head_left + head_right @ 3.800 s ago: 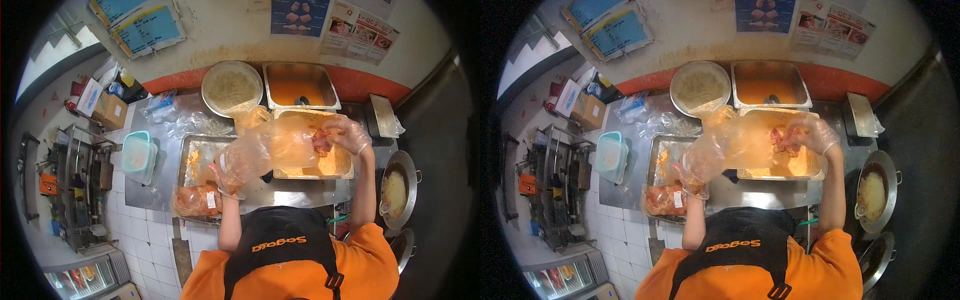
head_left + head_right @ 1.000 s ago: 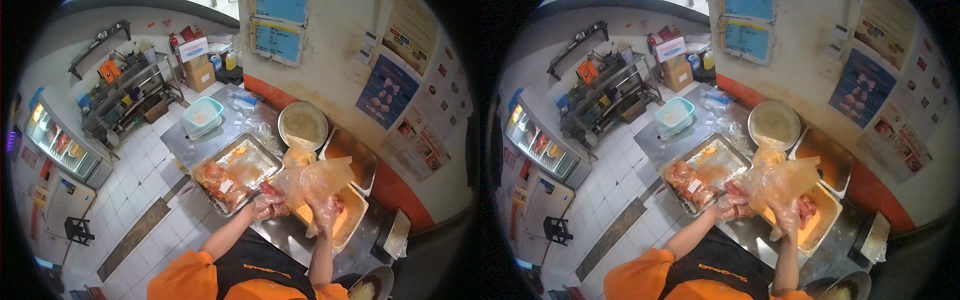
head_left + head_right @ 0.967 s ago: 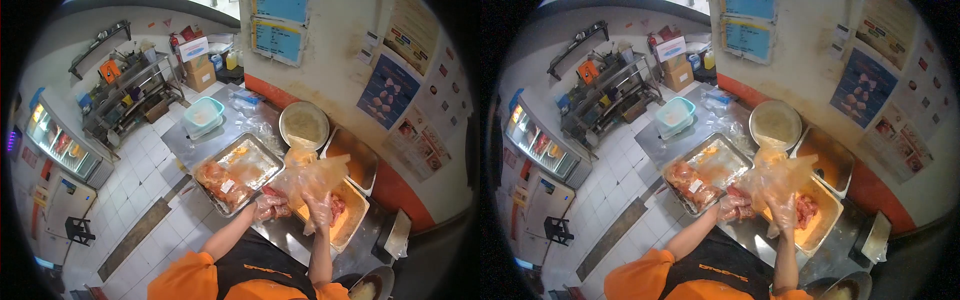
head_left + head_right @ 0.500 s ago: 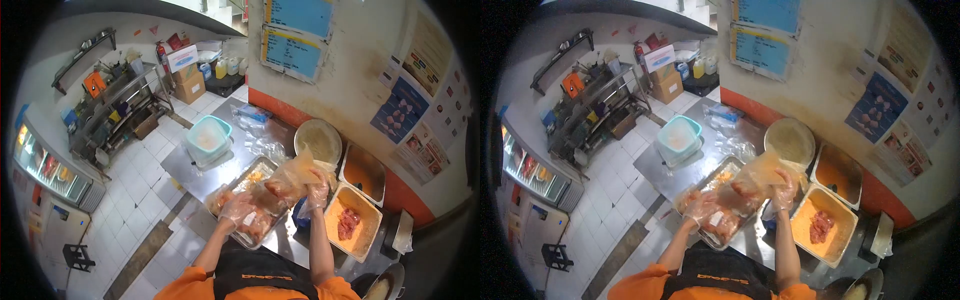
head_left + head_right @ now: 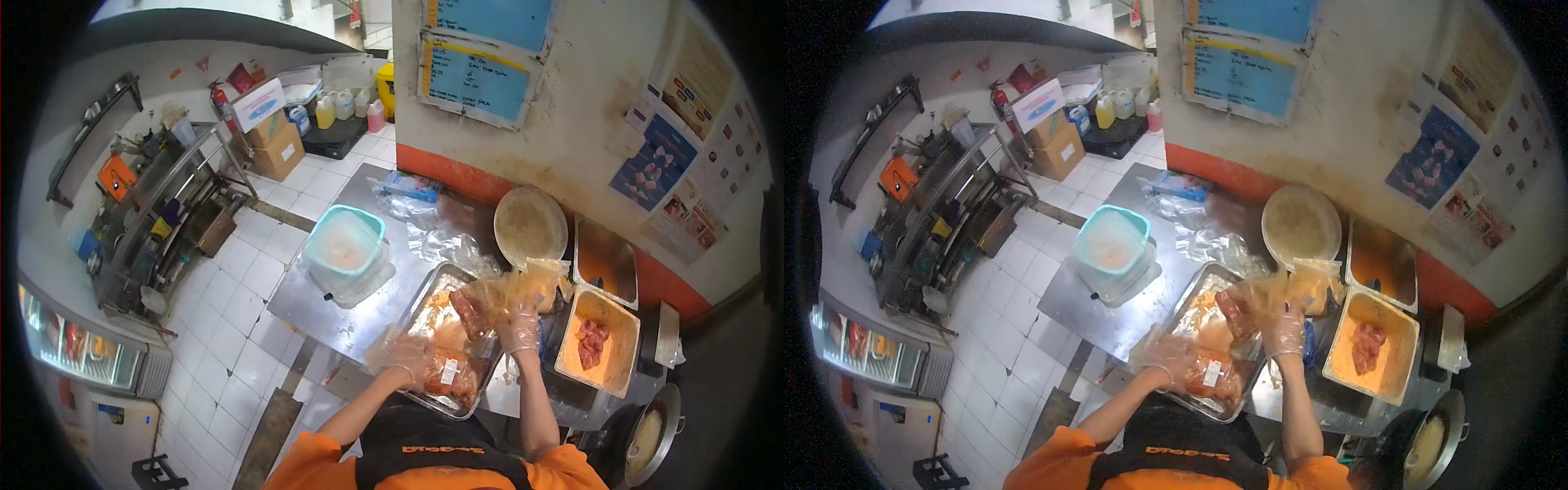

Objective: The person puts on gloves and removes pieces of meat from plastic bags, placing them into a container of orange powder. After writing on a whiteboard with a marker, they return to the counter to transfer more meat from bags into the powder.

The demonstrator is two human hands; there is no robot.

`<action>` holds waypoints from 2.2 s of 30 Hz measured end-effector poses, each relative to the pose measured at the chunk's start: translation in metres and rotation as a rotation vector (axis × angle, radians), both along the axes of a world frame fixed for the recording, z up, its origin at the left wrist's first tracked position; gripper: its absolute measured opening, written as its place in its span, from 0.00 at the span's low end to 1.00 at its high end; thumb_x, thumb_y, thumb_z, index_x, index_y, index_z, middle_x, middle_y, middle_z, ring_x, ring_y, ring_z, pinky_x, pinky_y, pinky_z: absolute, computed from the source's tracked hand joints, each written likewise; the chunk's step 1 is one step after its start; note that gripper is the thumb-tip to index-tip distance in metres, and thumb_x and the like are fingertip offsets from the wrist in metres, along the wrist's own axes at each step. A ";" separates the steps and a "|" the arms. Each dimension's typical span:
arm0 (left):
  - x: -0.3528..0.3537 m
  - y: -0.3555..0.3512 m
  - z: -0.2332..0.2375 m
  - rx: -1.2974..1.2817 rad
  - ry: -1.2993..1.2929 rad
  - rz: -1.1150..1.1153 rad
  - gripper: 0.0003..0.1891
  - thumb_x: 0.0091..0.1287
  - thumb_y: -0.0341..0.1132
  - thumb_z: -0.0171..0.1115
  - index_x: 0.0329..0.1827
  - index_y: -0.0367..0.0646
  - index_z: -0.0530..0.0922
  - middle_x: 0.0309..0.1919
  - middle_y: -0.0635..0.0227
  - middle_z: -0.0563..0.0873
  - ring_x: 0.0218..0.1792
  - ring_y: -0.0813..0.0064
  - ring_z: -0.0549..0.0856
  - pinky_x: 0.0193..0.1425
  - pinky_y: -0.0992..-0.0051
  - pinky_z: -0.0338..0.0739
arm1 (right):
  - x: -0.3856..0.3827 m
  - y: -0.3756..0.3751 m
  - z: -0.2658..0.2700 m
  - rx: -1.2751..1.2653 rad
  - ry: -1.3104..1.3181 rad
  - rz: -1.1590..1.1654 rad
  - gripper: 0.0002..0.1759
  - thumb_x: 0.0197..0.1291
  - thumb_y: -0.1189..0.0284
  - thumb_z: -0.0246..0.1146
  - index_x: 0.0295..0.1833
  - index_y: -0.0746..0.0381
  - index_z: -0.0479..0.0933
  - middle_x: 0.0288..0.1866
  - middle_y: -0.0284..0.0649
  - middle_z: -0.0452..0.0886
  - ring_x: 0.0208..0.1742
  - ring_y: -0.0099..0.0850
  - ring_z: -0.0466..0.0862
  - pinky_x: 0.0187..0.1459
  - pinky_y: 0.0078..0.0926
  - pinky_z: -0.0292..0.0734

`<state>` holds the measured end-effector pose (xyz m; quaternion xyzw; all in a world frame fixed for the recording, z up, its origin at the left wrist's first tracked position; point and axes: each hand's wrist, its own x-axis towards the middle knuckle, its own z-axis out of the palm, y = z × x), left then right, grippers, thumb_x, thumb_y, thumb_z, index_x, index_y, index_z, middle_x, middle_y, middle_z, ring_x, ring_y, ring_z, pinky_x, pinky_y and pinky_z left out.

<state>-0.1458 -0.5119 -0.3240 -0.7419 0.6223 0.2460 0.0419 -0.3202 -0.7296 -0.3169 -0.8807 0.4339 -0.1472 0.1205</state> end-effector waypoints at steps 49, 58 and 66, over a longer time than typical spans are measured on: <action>0.090 0.049 -0.008 -0.610 0.393 0.541 0.19 0.71 0.46 0.62 0.60 0.48 0.84 0.55 0.52 0.87 0.59 0.51 0.84 0.63 0.53 0.77 | -0.017 0.086 0.010 0.567 -0.471 0.222 0.24 0.69 0.54 0.63 0.59 0.61 0.85 0.53 0.47 0.89 0.44 0.39 0.90 0.50 0.35 0.84; -0.026 -0.026 0.060 -0.369 -0.155 -0.257 0.36 0.71 0.58 0.58 0.78 0.49 0.71 0.82 0.58 0.62 0.82 0.36 0.52 0.82 0.32 0.42 | 0.028 0.102 0.018 1.436 -1.033 -0.370 0.18 0.72 0.57 0.63 0.51 0.62 0.82 0.43 0.41 0.85 0.41 0.32 0.86 0.40 0.31 0.83; -0.055 -0.041 0.091 -0.504 -0.010 -0.391 0.41 0.67 0.53 0.67 0.81 0.47 0.66 0.80 0.54 0.65 0.80 0.41 0.61 0.82 0.41 0.50 | -0.010 0.077 -0.014 1.090 -1.227 -0.405 0.18 0.80 0.61 0.55 0.45 0.64 0.81 0.34 0.37 0.85 0.36 0.26 0.86 0.40 0.28 0.83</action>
